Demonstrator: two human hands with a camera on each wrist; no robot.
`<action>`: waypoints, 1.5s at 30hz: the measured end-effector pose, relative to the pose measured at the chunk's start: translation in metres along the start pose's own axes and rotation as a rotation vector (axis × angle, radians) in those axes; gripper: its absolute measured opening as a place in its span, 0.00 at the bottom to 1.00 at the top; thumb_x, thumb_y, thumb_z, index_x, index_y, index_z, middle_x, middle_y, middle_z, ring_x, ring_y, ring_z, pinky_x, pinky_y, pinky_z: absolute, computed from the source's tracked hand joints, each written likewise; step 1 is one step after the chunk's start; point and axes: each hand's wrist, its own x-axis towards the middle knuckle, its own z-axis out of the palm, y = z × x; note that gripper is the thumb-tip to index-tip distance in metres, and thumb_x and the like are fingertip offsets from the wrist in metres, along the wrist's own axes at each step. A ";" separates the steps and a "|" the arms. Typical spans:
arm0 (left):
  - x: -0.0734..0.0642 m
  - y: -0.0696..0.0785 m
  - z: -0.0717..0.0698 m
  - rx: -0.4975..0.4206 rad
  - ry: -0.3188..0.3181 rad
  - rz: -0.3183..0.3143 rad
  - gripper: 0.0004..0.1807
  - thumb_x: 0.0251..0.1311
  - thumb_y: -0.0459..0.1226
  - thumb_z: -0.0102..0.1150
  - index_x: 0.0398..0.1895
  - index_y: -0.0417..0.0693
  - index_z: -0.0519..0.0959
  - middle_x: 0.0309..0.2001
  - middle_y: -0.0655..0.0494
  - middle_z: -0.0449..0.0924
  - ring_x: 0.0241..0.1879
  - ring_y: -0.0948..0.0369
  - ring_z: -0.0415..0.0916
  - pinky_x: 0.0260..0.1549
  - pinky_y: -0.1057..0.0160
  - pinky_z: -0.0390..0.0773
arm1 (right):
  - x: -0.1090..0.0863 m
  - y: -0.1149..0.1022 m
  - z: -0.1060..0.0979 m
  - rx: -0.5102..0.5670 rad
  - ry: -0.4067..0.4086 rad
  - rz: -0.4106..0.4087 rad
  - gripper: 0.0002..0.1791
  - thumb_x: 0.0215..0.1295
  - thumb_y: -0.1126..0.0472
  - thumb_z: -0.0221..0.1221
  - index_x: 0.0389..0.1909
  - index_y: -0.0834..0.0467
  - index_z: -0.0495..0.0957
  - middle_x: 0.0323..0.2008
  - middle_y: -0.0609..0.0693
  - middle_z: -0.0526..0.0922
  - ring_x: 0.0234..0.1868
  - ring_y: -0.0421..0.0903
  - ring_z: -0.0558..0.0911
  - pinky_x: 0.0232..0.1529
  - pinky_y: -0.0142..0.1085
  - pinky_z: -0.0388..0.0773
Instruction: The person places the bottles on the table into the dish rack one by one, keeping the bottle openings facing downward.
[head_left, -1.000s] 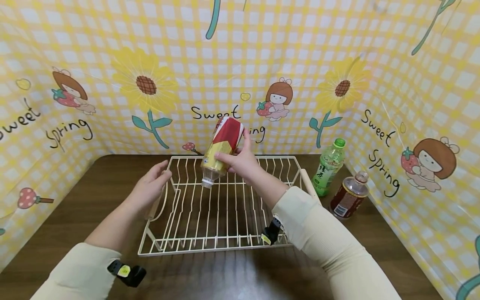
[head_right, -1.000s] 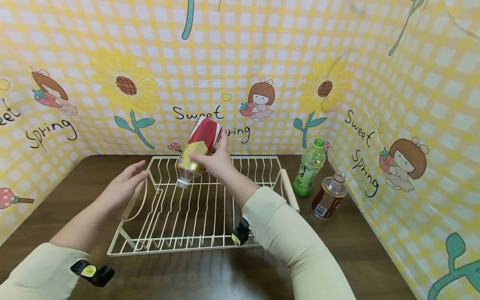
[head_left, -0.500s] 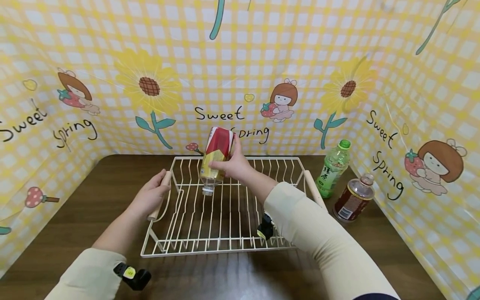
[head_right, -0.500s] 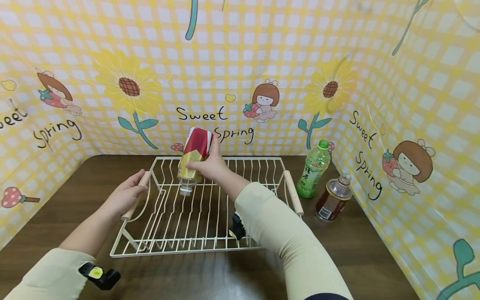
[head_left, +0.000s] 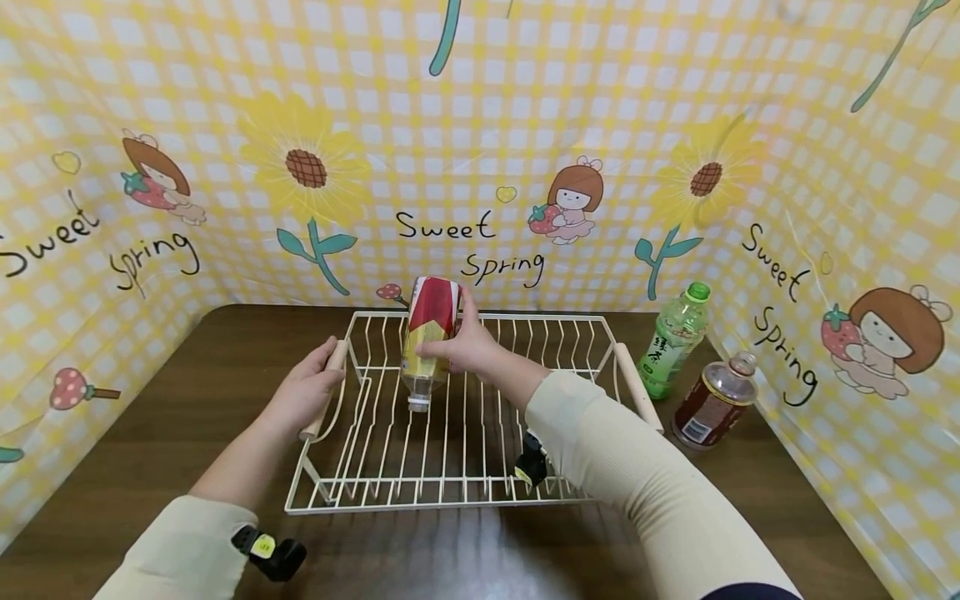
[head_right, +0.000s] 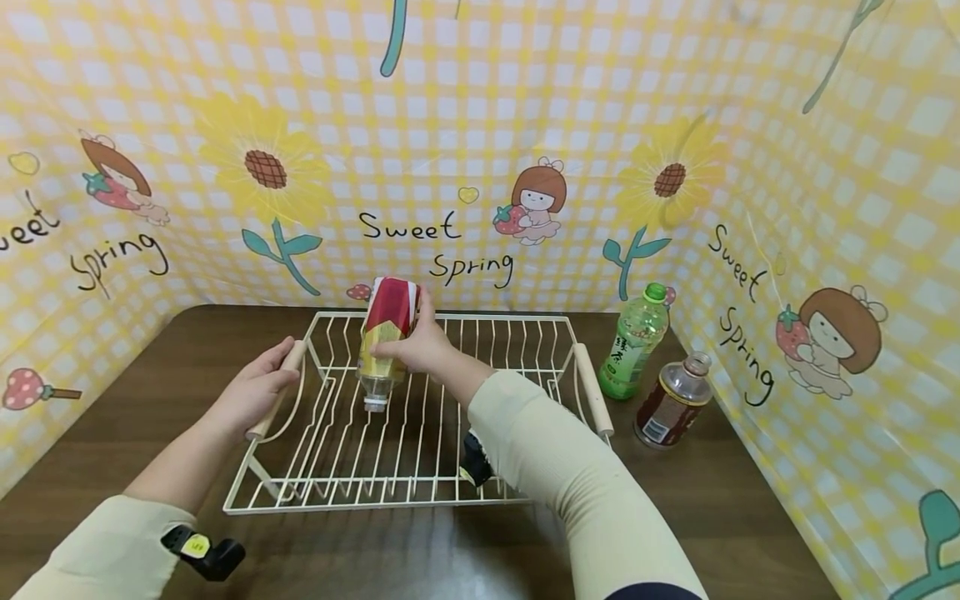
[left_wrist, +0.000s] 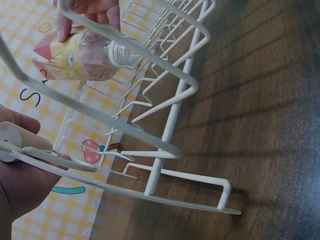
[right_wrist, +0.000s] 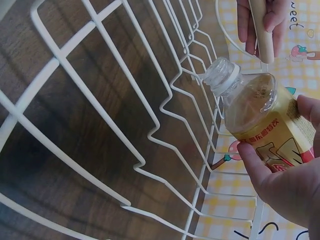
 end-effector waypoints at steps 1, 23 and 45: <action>0.000 0.000 0.000 -0.002 -0.001 0.001 0.37 0.72 0.32 0.37 0.76 0.36 0.31 0.77 0.34 0.28 0.76 0.38 0.34 0.71 0.40 0.47 | 0.001 0.001 0.000 0.002 -0.004 0.003 0.68 0.52 0.64 0.72 0.77 0.36 0.28 0.68 0.62 0.65 0.65 0.59 0.71 0.48 0.57 0.80; -0.001 0.004 0.004 -0.026 0.007 0.000 0.37 0.71 0.30 0.37 0.76 0.35 0.32 0.77 0.35 0.29 0.76 0.40 0.35 0.72 0.42 0.45 | 0.004 0.011 0.000 -0.039 -0.076 -0.004 0.67 0.51 0.63 0.73 0.76 0.32 0.32 0.66 0.62 0.66 0.61 0.62 0.76 0.46 0.59 0.80; 0.000 0.003 0.004 -0.039 0.008 -0.001 0.37 0.70 0.29 0.37 0.76 0.35 0.33 0.78 0.36 0.29 0.76 0.41 0.35 0.72 0.42 0.45 | -0.002 0.011 0.006 -0.037 -0.075 0.023 0.68 0.52 0.69 0.71 0.76 0.32 0.31 0.64 0.65 0.70 0.60 0.61 0.76 0.45 0.56 0.82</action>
